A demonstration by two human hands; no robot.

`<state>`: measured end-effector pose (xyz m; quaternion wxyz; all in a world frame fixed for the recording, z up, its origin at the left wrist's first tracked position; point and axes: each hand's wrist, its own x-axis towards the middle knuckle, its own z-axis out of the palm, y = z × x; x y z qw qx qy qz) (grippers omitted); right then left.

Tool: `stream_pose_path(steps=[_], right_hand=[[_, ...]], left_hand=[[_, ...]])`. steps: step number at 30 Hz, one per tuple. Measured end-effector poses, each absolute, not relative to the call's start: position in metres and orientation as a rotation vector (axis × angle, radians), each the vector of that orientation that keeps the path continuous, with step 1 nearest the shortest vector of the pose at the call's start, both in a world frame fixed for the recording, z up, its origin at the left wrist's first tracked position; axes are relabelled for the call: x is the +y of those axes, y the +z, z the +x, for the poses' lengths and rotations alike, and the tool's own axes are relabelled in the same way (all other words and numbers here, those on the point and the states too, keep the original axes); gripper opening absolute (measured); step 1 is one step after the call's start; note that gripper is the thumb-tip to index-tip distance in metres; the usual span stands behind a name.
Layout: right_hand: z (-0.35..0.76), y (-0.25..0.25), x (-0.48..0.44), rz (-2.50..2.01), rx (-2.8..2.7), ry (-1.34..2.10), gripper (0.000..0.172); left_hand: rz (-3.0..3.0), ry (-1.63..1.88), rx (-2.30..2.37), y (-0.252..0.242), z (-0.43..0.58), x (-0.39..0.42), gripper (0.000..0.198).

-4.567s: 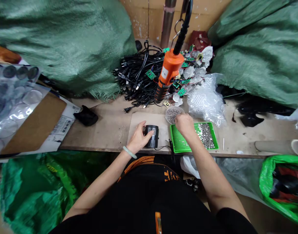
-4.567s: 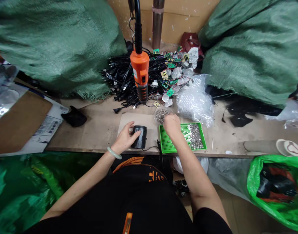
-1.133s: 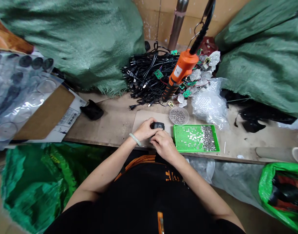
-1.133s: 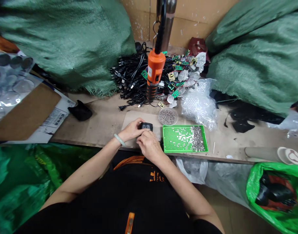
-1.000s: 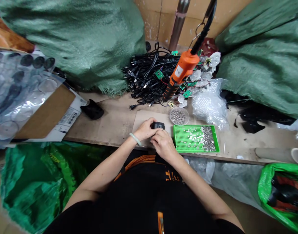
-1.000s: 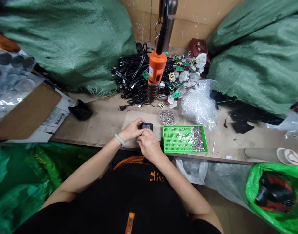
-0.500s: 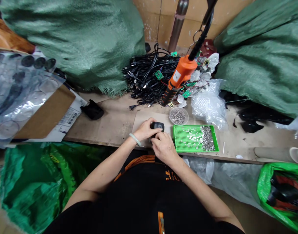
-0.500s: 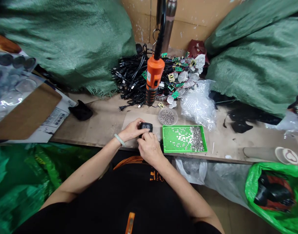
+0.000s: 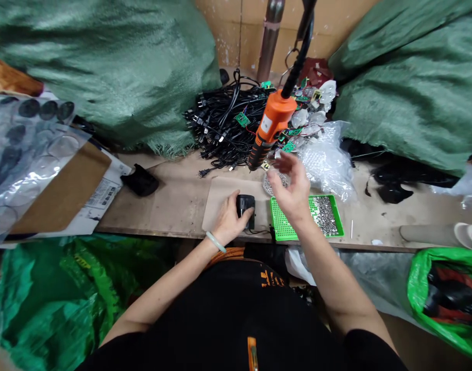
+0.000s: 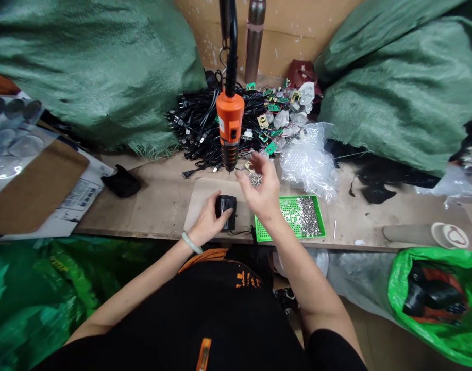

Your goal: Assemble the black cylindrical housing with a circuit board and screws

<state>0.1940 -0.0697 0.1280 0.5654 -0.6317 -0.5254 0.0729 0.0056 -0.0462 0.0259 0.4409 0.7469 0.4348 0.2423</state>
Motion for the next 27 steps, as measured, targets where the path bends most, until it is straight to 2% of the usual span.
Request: stream_pose_path(steps=[3, 6, 13, 17, 22, 27], right_hand=[[0.200, 0.144, -0.031, -1.332, -1.314, 0.154, 0.073], [0.195, 0.152, 0.000, -1.233, -1.364, 0.194, 0.082], [0.180, 0.176, 0.001, -1.293, -1.254, 0.286, 0.055], [0.178, 0.190, -0.030, -1.299, -1.130, 0.414, 0.049], [0.175, 0.169, -0.063, -1.180, -0.950, 0.632, 0.042], [0.169, 0.141, -0.079, -1.173, -0.895, 0.698, 0.040]], left_hand=[[1.903, 0.658, 1.087, 0.018, 0.012, -0.059, 0.083], [1.900, 0.708, 1.058, 0.012, 0.016, -0.065, 0.079], [1.947, 0.697, 1.001, 0.006, 0.013, -0.061, 0.077], [1.908, 0.670, 1.053, 0.006, 0.005, -0.055, 0.075], [1.942, 0.649, 1.108, 0.011, 0.001, -0.055, 0.073], [2.021, 0.667, 1.062, 0.015, 0.006, -0.059, 0.077]])
